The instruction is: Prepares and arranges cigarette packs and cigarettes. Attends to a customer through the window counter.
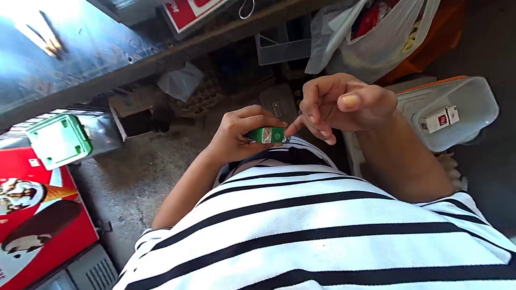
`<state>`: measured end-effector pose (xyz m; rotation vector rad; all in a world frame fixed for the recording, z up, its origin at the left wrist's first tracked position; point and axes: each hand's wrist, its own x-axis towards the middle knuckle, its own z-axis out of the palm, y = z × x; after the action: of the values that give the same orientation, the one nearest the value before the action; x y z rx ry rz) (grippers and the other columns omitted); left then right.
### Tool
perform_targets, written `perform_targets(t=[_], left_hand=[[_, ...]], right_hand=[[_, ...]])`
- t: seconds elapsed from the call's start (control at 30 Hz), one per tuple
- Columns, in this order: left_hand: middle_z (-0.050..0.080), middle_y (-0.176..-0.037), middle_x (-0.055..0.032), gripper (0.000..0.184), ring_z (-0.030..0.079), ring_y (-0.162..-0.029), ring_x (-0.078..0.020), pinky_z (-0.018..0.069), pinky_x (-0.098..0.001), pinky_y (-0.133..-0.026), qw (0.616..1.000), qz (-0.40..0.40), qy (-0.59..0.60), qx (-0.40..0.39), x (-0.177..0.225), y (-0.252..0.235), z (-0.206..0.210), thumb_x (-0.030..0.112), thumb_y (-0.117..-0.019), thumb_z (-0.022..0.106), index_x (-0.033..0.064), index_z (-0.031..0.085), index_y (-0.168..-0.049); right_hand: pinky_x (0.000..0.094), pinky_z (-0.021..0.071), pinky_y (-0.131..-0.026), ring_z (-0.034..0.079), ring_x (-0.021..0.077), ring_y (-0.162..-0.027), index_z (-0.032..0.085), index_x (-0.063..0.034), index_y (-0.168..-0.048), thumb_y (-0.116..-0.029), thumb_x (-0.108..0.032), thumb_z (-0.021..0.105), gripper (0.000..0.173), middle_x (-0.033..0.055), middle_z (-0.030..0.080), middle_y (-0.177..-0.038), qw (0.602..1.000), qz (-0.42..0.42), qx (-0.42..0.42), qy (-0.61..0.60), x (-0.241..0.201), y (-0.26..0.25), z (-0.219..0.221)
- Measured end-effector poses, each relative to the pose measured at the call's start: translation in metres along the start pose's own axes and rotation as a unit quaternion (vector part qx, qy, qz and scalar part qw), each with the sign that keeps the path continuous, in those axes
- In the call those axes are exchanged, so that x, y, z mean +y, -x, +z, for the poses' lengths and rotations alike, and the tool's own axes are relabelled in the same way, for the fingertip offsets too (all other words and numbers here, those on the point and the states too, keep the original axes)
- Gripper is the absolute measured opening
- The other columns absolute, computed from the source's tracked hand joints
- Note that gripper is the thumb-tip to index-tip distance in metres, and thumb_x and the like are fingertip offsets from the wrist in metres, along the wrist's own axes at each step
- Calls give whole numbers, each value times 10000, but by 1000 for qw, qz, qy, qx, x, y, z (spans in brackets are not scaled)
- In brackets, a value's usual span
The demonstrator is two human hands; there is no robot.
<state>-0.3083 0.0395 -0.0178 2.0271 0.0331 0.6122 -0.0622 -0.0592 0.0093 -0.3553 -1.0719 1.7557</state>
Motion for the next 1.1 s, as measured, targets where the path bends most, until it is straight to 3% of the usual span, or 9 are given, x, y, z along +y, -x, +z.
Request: perform_targets(t=[0.13, 0.23, 0.3, 0.37, 0.5, 0.6, 0.73, 0.83, 1.1], left_hand=[[702, -1056, -131, 288, 658, -1009, -102, 542, -224, -905, 1000, 0, 9, 24, -2, 1, -2, 147, -929, 744, -51, 702, -1133], [716, -1082, -106, 338, 678, -1016, -75, 566, -232, -911, 998, -8, 14, 68, -5, 3, -3, 157, -928, 766, -30, 635, -1178], [726, -1068, -117, 336, 696, -1023, -114, 578, -275, -922, 995, 6, -4, 95, -7, 3, -5, 144, -904, 795, -15, 645, -1158], [716, -1064, -157, 307, 703, -1038, -183, 583, -322, -938, 993, 36, -33, 107, -8, 0, -8, 102, -900, 792, -24, 654, -1145], [716, -1053, -185, 239, 700, -1026, -229, 571, -330, -916, 986, 75, -109, 102, -9, -7, -12, 76, -919, 757, -7, 675, -1128], [722, -1044, -189, 213, 703, -1013, -241, 572, -331, -898, 979, 78, -151, 109, -8, -10, -12, 75, -918, 759, -7, 686, -1101], [723, -1039, -196, 225, 710, -1010, -257, 580, -343, -892, 973, 86, -170, 130, -11, -14, -8, 75, -907, 775, -9, 682, -1094], [723, -1030, -194, 200, 709, -1005, -260, 577, -348, -889, 968, 109, -182, 132, -11, -18, -6, 73, -929, 744, -4, 682, -1104], [744, -1054, -197, 147, 717, -1055, -295, 574, -387, -927, 949, 177, -238, 105, -11, -17, 0, 39, -998, 619, 19, 704, -1117]], right_hand=[[391, 622, -784, 682, 106, -721, 648, -112, -1034, -1001, -371, 597, 266, -37, 657, -776, 999, -18, 15, -24, 8, -8, 8], [310, 630, -751, 689, 62, -763, 638, -117, -1046, -1020, -223, 609, 113, -64, 686, -850, 980, -69, 118, 143, 8, -6, 17], [183, 568, -677, 634, -1, -765, 642, -68, -1035, -988, -115, 631, 68, -66, 663, -904, 922, -71, 211, 317, 7, -1, 26], [158, 526, -665, 594, 9, -768, 715, -4, -1027, -963, -112, 679, 130, 6, 645, -934, 864, -43, 262, 428, 10, 1, 37], [106, 486, -628, 568, -1, -730, 776, -1, -1037, -953, -107, 718, 147, 64, 637, -905, 779, -40, 304, 547, 20, -2, 52], [159, 492, -636, 607, 37, -744, 807, -70, -1042, -951, -144, 733, 139, 55, 671, -885, 714, -35, 323, 621, 23, -2, 54], [234, 478, -615, 617, 95, -727, 814, -90, -1041, -960, -164, 726, 141, 67, 686, -875, 668, -36, 329, 667, 24, -1, 53], [244, 469, -602, 618, 105, -712, 813, -75, -1015, -959, -166, 727, 137, 73, 692, -864, 659, -39, 335, 673, 23, 0, 54], [178, 487, -584, 578, 21, -669, 786, -101, -987, -935, -209, 738, 130, 3, 677, -876, 726, 50, 355, 587, 20, 6, 51]])
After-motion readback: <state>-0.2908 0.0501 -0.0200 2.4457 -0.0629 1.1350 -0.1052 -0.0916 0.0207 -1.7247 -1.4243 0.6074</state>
